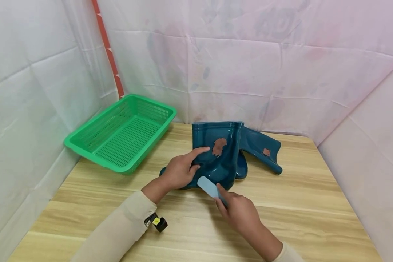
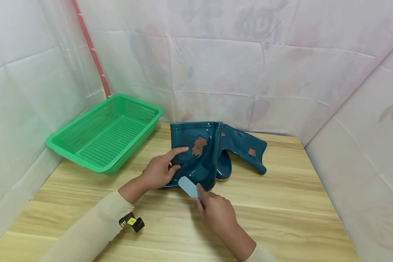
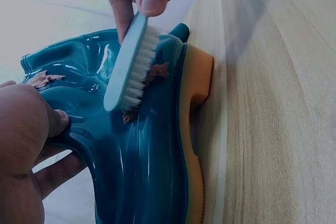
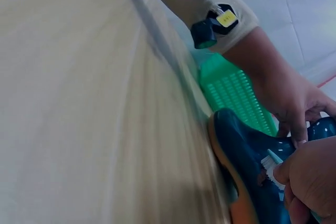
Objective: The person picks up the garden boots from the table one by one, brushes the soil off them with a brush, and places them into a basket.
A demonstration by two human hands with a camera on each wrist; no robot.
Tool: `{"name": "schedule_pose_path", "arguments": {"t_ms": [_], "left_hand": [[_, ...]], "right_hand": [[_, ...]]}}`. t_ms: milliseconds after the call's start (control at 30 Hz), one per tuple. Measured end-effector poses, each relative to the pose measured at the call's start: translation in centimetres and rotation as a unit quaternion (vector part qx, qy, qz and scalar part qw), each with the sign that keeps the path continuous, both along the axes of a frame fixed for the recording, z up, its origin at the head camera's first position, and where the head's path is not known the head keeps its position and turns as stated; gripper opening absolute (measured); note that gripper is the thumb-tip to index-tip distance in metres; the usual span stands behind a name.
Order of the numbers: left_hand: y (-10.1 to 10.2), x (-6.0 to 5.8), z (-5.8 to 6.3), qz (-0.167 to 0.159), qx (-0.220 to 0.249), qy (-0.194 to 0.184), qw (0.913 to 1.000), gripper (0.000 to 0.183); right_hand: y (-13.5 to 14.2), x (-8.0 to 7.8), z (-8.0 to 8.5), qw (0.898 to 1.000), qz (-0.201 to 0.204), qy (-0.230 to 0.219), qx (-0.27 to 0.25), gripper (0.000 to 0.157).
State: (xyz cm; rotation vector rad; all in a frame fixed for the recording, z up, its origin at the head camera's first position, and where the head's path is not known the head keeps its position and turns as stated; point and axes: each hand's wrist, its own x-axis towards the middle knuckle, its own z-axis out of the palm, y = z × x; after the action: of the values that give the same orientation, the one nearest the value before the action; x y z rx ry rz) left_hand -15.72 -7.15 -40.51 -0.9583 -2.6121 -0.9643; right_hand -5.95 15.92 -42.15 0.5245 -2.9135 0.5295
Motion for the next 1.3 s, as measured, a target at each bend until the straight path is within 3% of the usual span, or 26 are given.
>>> {"name": "schedule_pose_path", "arguments": {"t_ms": [267, 467, 633, 800, 900, 1100, 1300], "left_hand": [[0.1, 0.1, 0.0, 0.004, -0.002, -0.007, 1.0, 0.072], [0.1, 0.1, 0.0, -0.001, -0.001, -0.007, 1.0, 0.071], [0.1, 0.1, 0.1, -0.001, -0.001, -0.008, 1.0, 0.07], [0.0, 0.2, 0.2, 0.002, -0.004, -0.007, 1.0, 0.07], [0.0, 0.2, 0.2, 0.002, -0.001, -0.004, 1.0, 0.07], [0.0, 0.1, 0.2, -0.003, 0.002, -0.003, 1.0, 0.07], [0.1, 0.2, 0.1, 0.0, 0.005, -0.008, 1.0, 0.07]], "right_hand": [[0.4, 0.9, 0.3, 1.0, 0.018, 0.002, -0.01, 0.048], [1.1, 0.1, 1.2, 0.998, -0.005, 0.035, -0.045, 0.048], [0.7, -0.2, 0.8, 1.0, -0.012, -0.007, -0.018, 0.047], [-0.2, 0.1, 0.2, 0.999, 0.026, -0.031, 0.003, 0.048], [-0.4, 0.2, 0.4, 0.999, 0.036, -0.017, 0.0, 0.047], [0.3, -0.3, 1.3, 0.999, 0.011, 0.04, -0.032, 0.047], [-0.1, -0.4, 0.3, 1.0, 0.01, 0.003, -0.004, 0.047]]}}
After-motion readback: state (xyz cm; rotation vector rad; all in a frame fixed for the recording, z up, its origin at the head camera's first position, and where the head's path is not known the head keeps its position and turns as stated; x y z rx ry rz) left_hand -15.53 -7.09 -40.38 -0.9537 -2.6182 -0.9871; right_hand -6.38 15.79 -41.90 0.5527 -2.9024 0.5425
